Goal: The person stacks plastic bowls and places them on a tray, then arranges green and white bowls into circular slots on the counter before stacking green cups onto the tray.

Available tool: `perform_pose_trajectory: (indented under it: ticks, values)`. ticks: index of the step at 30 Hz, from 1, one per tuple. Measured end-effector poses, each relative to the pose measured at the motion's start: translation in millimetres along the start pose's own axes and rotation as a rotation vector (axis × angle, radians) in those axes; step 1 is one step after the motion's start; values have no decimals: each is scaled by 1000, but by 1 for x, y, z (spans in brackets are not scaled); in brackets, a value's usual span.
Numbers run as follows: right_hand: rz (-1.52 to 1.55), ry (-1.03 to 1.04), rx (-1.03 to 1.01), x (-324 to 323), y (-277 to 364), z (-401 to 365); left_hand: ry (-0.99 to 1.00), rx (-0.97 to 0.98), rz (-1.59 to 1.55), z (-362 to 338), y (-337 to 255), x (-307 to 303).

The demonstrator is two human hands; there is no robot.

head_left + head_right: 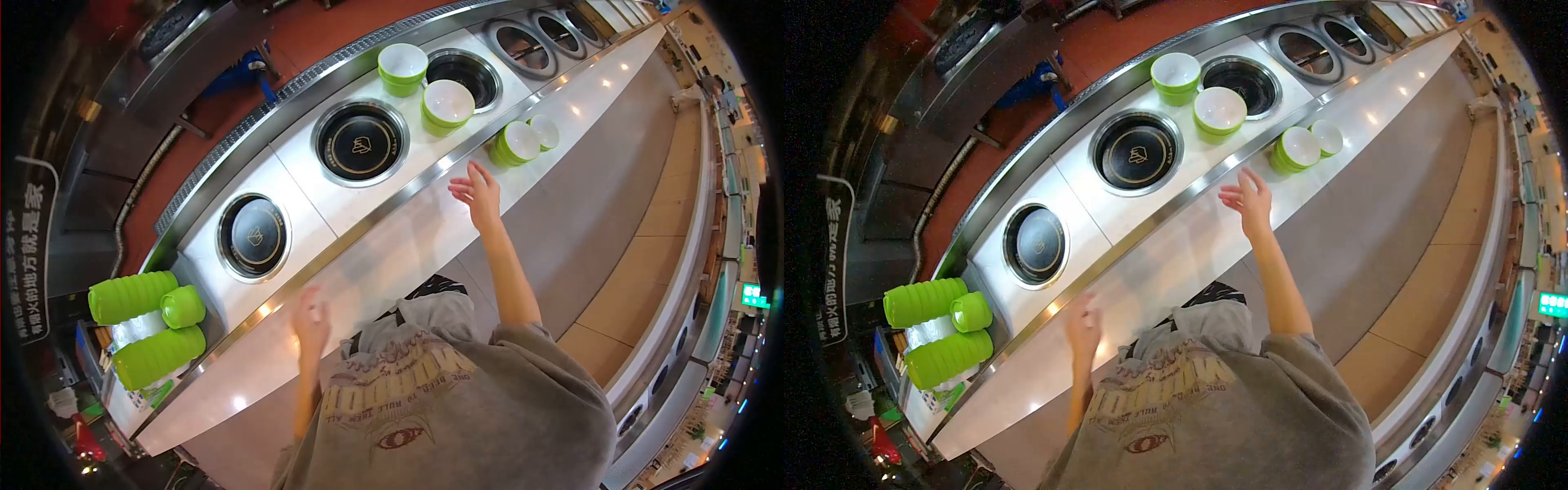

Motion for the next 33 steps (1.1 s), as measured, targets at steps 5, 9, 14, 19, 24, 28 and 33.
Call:
perform_pose_trajectory:
  ticks: [5,9,14,19,24,28,33]
  values:
    - [69,59,169,58,37,55,201,264,36,9,-120,52]
    - [19,108,296,63,23,100,291,286,-9,3,-141,64]
    - [185,271,212,57,9,124,118,-48,-91,-22,-107,57]
    - [170,265,240,48,5,86,-123,-154,-232,-30,-86,29]
    - [-102,468,217,72,-25,-20,-141,-269,-480,-20,-67,-13]
    - [-251,586,276,117,-79,-119,-19,-329,-780,-14,-48,-54]
    - [-567,1015,20,195,-133,-233,-19,-313,-802,-24,7,-107]
Point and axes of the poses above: each hand's wrist, its own z-axis towards the middle knuckle, its own x-axis out of the palm, y = z × x, the point moved 3 cm from there along z, towards the middle knuckle, and after that the axes turned 13 degrees about z, right-handed, at the moved point
